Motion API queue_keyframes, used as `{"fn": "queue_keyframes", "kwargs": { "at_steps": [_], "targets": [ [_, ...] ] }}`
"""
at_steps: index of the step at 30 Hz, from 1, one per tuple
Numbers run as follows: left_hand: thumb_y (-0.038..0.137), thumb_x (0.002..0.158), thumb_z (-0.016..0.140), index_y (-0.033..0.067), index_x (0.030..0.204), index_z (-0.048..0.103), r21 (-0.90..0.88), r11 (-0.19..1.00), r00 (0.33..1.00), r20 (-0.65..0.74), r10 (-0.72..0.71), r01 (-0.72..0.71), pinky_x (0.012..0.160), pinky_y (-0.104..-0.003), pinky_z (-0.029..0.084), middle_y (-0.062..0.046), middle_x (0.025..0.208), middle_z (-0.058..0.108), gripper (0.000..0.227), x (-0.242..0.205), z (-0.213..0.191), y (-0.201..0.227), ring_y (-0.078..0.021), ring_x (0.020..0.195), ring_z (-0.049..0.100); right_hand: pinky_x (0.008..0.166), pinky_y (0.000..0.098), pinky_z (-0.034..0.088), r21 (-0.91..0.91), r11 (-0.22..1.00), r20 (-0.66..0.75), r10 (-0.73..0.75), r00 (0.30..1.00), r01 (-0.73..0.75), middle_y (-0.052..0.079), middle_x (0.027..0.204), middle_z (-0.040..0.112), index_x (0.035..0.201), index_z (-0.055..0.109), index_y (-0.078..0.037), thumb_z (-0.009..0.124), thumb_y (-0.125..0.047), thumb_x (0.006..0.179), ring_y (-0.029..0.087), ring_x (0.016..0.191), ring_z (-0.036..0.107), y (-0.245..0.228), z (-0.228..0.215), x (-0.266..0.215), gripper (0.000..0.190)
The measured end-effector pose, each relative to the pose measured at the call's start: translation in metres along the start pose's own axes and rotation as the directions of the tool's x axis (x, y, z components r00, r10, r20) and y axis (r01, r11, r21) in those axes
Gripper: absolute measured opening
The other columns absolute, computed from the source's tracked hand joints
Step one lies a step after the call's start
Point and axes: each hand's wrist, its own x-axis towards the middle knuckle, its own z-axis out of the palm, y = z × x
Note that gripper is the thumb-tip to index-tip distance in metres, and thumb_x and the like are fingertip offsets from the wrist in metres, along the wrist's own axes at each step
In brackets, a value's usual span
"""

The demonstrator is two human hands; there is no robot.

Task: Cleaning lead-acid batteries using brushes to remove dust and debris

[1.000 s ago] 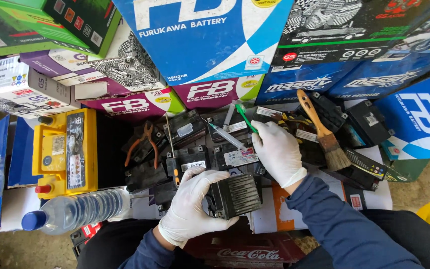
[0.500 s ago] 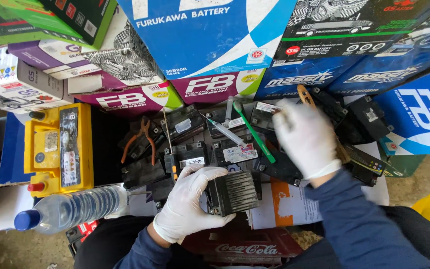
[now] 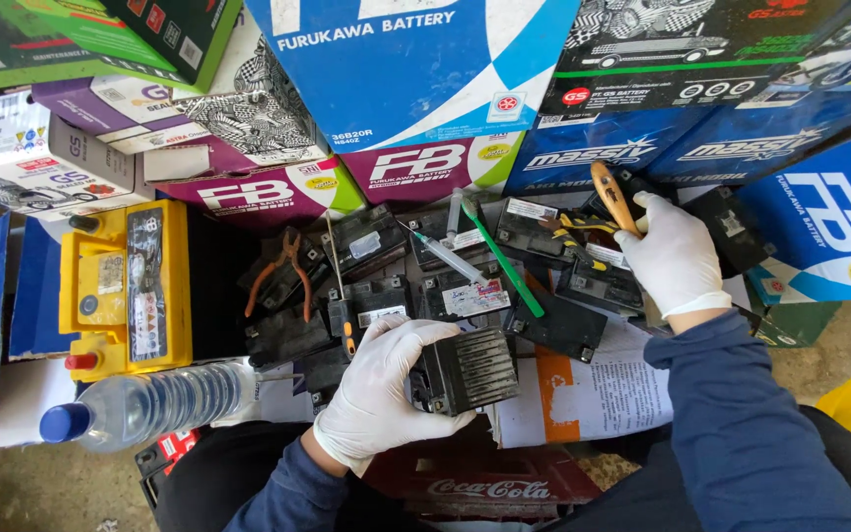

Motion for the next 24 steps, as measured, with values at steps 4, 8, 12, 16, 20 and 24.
{"fn": "queue_keyframes", "kwargs": {
  "at_steps": [4,8,12,16,20,24],
  "targets": [
    [0.039,0.063,0.093,0.0124,0.125,0.059,0.017,1.0,1.0,-0.002,-0.002,0.002,0.102,-0.039,0.039,-0.003,0.122,0.074,0.076,0.0,0.001,0.0,-0.0215,0.109,0.073,0.08,0.0521,0.054,-0.005,0.999,0.009,-0.039,0.999,0.039,0.02,0.109,0.075,0.132,0.068,-0.011,0.068,-0.023,0.09,0.045,0.094,0.07,-0.005,-0.026,-0.009,0.043],
    [0.041,0.064,0.092,0.0126,0.126,0.059,0.036,0.999,1.0,-0.002,0.007,-0.006,0.1,-0.039,0.039,-0.002,0.12,0.073,0.076,0.001,0.003,0.001,-0.0208,0.108,0.072,0.087,0.0526,0.05,0.072,0.996,-0.082,-0.038,0.996,0.043,0.021,0.116,0.074,0.121,0.073,-0.004,0.061,-0.023,0.102,0.042,0.104,0.068,-0.013,-0.069,-0.041,0.029],
    [0.045,0.067,0.089,0.0099,0.129,0.06,0.066,0.998,0.999,-0.02,0.025,-0.024,0.103,-0.042,0.041,-0.007,0.119,0.073,0.077,0.005,0.007,0.004,-0.0232,0.107,0.069,0.092,0.0487,0.045,0.187,0.924,-0.376,-0.246,0.894,0.333,0.02,0.111,0.072,0.12,0.073,0.003,0.059,-0.007,0.112,0.039,0.104,0.066,-0.034,-0.112,-0.097,0.018],
    [0.048,0.067,0.089,0.0106,0.128,0.061,0.092,0.995,0.999,-0.033,0.038,-0.035,0.098,-0.039,0.041,-0.006,0.119,0.073,0.077,0.01,0.011,0.01,-0.0234,0.106,0.07,0.087,0.0358,0.063,0.634,0.733,-0.339,-0.025,0.94,0.248,0.024,0.12,0.069,0.125,0.056,0.007,0.047,-0.002,0.113,0.03,0.105,0.072,-0.085,-0.117,-0.155,0.018],
    [0.049,0.066,0.088,0.0144,0.132,0.06,0.104,0.994,0.999,-0.028,0.021,-0.018,0.1,-0.039,0.041,-0.003,0.123,0.072,0.08,0.01,0.016,0.008,-0.0218,0.108,0.069,0.102,0.0367,0.053,0.54,0.757,-0.389,-0.165,0.907,0.369,0.016,0.117,0.073,0.117,0.064,0.001,0.053,-0.008,0.103,0.027,0.107,0.07,-0.097,-0.086,-0.185,0.02],
    [0.047,0.064,0.09,0.0155,0.132,0.059,0.103,0.995,1.0,0.0,-0.009,0.009,0.098,-0.039,0.041,-0.002,0.124,0.071,0.081,0.011,0.016,0.009,-0.0223,0.109,0.068,0.09,0.0282,0.057,0.464,0.772,-0.413,-0.244,0.877,0.434,0.012,0.112,0.075,0.111,0.071,0.0,0.066,-0.004,0.093,0.021,0.099,0.074,-0.106,-0.079,-0.205,0.019]
  ]
}}
